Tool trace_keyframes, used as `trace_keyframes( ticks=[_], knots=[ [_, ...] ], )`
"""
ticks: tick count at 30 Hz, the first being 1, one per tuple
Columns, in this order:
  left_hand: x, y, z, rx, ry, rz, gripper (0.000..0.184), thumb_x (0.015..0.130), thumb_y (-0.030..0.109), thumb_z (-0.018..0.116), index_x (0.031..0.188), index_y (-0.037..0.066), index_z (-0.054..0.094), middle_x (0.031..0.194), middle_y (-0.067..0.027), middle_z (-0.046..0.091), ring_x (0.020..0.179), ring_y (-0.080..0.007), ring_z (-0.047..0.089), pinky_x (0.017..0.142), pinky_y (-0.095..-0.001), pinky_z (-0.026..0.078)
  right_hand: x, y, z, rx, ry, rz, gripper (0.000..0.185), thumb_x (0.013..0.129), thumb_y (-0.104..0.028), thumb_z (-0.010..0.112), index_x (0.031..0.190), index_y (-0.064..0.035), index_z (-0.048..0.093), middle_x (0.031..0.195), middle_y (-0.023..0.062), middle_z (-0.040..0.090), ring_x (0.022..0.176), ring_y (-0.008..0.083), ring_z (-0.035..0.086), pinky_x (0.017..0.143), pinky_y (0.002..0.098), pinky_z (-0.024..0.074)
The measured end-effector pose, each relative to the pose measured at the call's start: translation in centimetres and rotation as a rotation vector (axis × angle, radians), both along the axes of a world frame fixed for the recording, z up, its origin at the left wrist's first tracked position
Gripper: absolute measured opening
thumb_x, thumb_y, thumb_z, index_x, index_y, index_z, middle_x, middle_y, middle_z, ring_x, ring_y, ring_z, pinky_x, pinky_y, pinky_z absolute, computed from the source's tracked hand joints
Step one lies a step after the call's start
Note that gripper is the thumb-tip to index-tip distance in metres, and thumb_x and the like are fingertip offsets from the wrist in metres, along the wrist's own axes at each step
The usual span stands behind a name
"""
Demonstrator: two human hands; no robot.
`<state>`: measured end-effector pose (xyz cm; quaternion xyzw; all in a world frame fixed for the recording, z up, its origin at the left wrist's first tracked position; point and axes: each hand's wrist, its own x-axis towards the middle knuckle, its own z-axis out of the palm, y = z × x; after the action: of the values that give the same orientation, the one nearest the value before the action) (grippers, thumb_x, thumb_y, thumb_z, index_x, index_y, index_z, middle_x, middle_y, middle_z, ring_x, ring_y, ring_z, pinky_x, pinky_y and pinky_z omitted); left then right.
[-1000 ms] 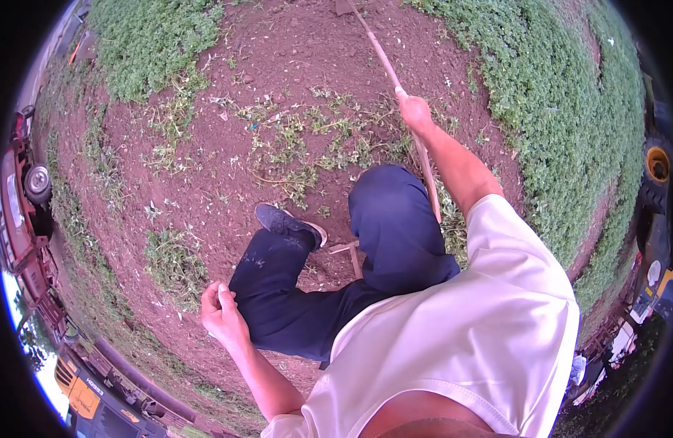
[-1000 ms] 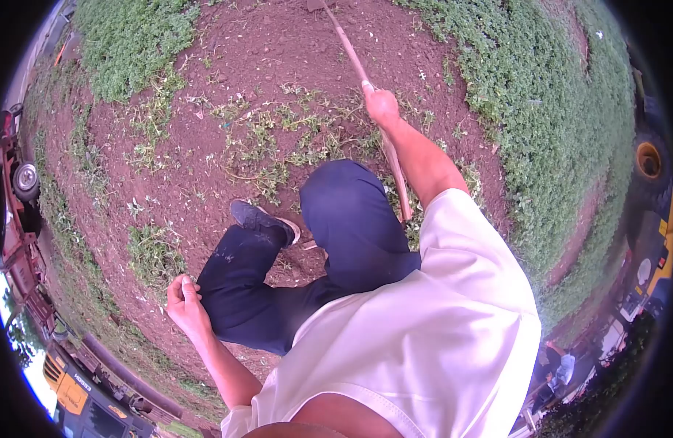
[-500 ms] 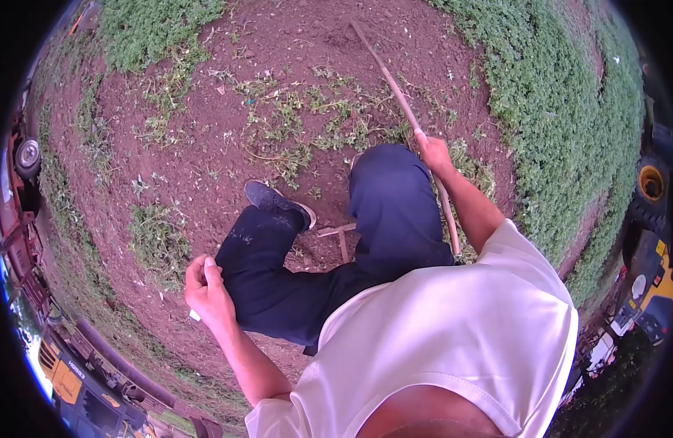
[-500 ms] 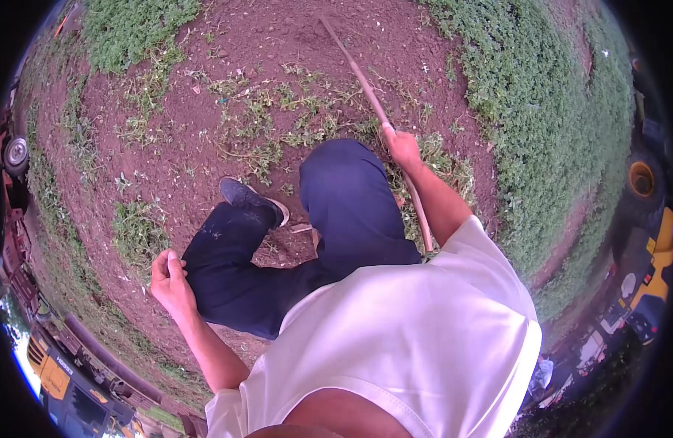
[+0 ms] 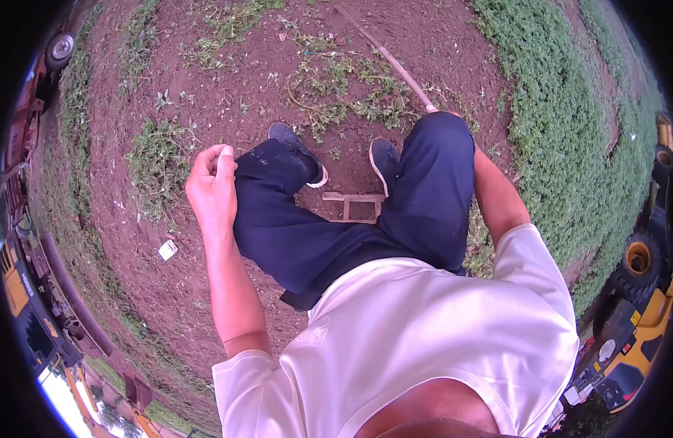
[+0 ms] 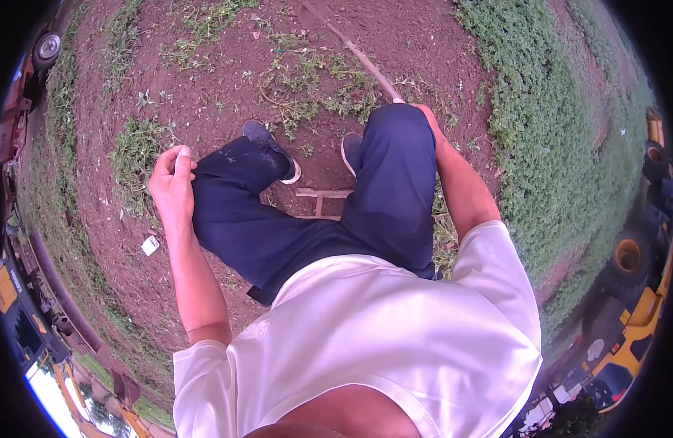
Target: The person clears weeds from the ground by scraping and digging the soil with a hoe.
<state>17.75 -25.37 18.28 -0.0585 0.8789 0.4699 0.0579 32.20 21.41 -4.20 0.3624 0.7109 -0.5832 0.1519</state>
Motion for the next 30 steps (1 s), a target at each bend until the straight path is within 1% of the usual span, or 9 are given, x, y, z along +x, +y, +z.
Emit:
trace_keyframes(
  ticks=[2, 4, 9, 14, 16, 20, 23, 27, 30],
  knots=[
    [1.1, -0.3, 0.4, 0.000, -0.025, 0.028, 0.027, 0.097, 0.023, 0.068, 0.110, 0.000, 0.069, 0.087, -0.0025, 0.068, 0.076, -0.0077, 0.061, 0.066, -0.0238, 0.048, -4.2, -0.6, 0.8, 0.001, -0.031, 0.098, 0.065, 0.098, -0.057, 0.052, 0.096, 0.0063, 0.070, 0.087, 0.0230, 0.071, 0.087, 0.0397, 0.069, 0.081, 0.0433, 0.0520],
    [1.4, -0.3, 0.2, -0.025, 0.001, 0.078, 0.027, 0.096, 0.023, 0.070, 0.108, -0.001, 0.070, 0.082, -0.0026, 0.068, 0.074, -0.0084, 0.061, 0.069, -0.0255, 0.050, -9.4, -1.8, 0.7, 0.430, -0.137, 0.397, 0.074, 0.095, -0.064, 0.051, 0.095, 0.0070, 0.072, 0.091, 0.0261, 0.071, 0.093, 0.0415, 0.069, 0.085, 0.0442, 0.0517],
    [1.9, -2.6, -0.3, -0.093, 0.021, 0.212, 0.027, 0.096, 0.024, 0.070, 0.108, 0.000, 0.071, 0.079, -0.0018, 0.067, 0.072, -0.0077, 0.059, 0.067, -0.0250, 0.049, -13.6, -5.4, -4.2, 0.411, -0.136, 0.500, 0.080, 0.093, -0.071, 0.048, 0.091, 0.0048, 0.073, 0.092, 0.0275, 0.071, 0.095, 0.0412, 0.069, 0.088, 0.0455, 0.0510],
    [2.3, -3.7, -1.0, -0.141, -0.021, 0.246, 0.027, 0.097, 0.025, 0.068, 0.108, 0.000, 0.071, 0.078, -0.0011, 0.065, 0.071, -0.0076, 0.058, 0.066, -0.0244, 0.047, 1.0, -0.8, -5.2, 0.362, -0.358, 0.349, 0.079, 0.093, -0.072, 0.050, 0.092, 0.0032, 0.074, 0.072, 0.0144, 0.066, 0.070, 0.0268, 0.061, 0.068, 0.0414, 0.0486],
    [2.5, -3.9, -1.3, -0.189, -0.015, 0.236, 0.027, 0.097, 0.025, 0.068, 0.107, 0.000, 0.070, 0.078, -0.0011, 0.065, 0.073, -0.0074, 0.057, 0.067, -0.0243, 0.047, 10.1, 1.5, -5.0, 0.464, -0.277, 0.247, 0.076, 0.094, -0.071, 0.050, 0.086, 0.0022, 0.072, 0.068, 0.0118, 0.063, 0.065, 0.0239, 0.056, 0.064, 0.0400, 0.0464],
    [2.1, -3.8, -1.5, -0.236, -0.047, 0.159, 0.030, 0.098, 0.026, 0.068, 0.110, -0.001, 0.069, 0.081, -0.0024, 0.066, 0.074, -0.0090, 0.059, 0.070, -0.0254, 0.048, 25.5, 3.8, -1.5, 0.596, -0.492, 0.238, 0.079, 0.094, -0.072, 0.046, 0.090, 0.0032, 0.070, 0.072, 0.0238, 0.063, 0.073, 0.0370, 0.063, 0.073, 0.0470, 0.0487],
    [2.0, -3.6, -1.5, -0.273, -0.027, 0.108, 0.032, 0.098, 0.029, 0.067, 0.112, 0.000, 0.070, 0.084, -0.0041, 0.068, 0.075, -0.0091, 0.060, 0.067, -0.0255, 0.048, 32.4, 2.6, 1.9, 0.566, -0.581, 0.183, 0.082, 0.093, -0.074, 0.046, 0.090, 0.0044, 0.070, 0.076, 0.0265, 0.065, 0.078, 0.0422, 0.065, 0.078, 0.0495, 0.0493],
    [3.0, -4.2, -1.0, -0.280, 0.005, 0.123, 0.032, 0.098, 0.029, 0.067, 0.111, 0.000, 0.070, 0.084, -0.0038, 0.068, 0.073, -0.0093, 0.059, 0.068, -0.0259, 0.048, 37.0, -0.2, 3.9, 0.562, -0.686, 0.103, 0.082, 0.092, -0.075, 0.047, 0.090, 0.0033, 0.071, 0.077, 0.0255, 0.065, 0.082, 0.0393, 0.068, 0.078, 0.0472, 0.0504],
    [3.3, -5.7, -1.4, -0.302, 0.006, 0.113, 0.031, 0.098, 0.026, 0.066, 0.112, -0.002, 0.070, 0.088, -0.0061, 0.070, 0.076, -0.0110, 0.063, 0.067, -0.0269, 0.050, 33.2, -1.6, 3.3, 0.422, -0.596, -0.010, 0.079, 0.093, -0.072, 0.049, 0.086, 0.0038, 0.070, 0.071, 0.0187, 0.063, 0.072, 0.0294, 0.063, 0.073, 0.0437, 0.0497]
  ],
)
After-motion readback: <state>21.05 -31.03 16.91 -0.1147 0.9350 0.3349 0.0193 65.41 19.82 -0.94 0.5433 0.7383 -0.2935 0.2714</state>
